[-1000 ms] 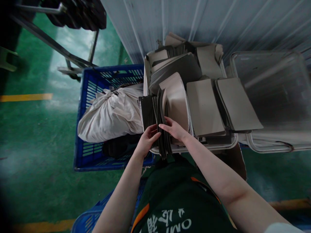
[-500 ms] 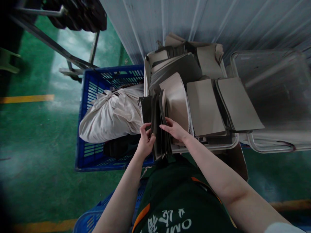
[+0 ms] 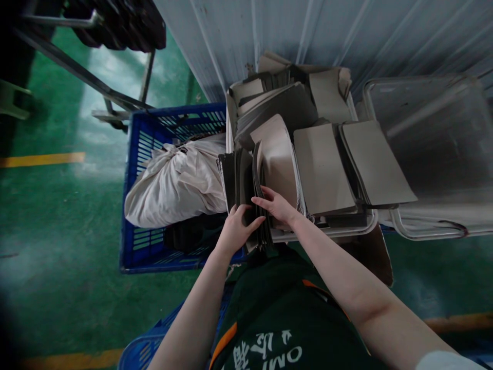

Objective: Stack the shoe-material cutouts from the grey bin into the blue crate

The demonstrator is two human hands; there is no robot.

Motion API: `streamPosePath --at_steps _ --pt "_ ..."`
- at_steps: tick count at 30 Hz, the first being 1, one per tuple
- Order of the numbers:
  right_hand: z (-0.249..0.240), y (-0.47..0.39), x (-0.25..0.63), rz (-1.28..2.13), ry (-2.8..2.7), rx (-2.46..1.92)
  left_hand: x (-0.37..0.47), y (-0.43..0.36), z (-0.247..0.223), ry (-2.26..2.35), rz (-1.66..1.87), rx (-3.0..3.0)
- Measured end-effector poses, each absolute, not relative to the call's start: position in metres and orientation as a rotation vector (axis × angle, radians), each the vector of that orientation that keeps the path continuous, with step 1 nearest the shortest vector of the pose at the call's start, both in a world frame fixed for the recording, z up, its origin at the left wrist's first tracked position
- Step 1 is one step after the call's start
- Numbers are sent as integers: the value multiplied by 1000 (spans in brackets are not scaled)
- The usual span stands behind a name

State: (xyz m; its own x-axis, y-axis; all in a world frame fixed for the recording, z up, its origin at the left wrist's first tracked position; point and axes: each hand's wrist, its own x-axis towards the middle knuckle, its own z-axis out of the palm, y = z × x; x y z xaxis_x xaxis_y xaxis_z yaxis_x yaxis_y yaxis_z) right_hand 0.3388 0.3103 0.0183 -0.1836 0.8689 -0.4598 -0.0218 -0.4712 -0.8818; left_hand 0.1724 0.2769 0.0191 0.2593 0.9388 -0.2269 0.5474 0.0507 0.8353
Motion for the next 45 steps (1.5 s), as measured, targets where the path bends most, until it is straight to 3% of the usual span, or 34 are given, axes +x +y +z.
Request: streamPosePath --at_steps 32,39,45 --pt "22 307 339 1701 -993 -1423 181 276 17 1488 491 1662" --pt "15 304 337 1491 -1164 -1502 188 276 26 1452 734 1587" --pt "17 304 339 1257 -1404 -1634 190 278 30 1490 487 1660"
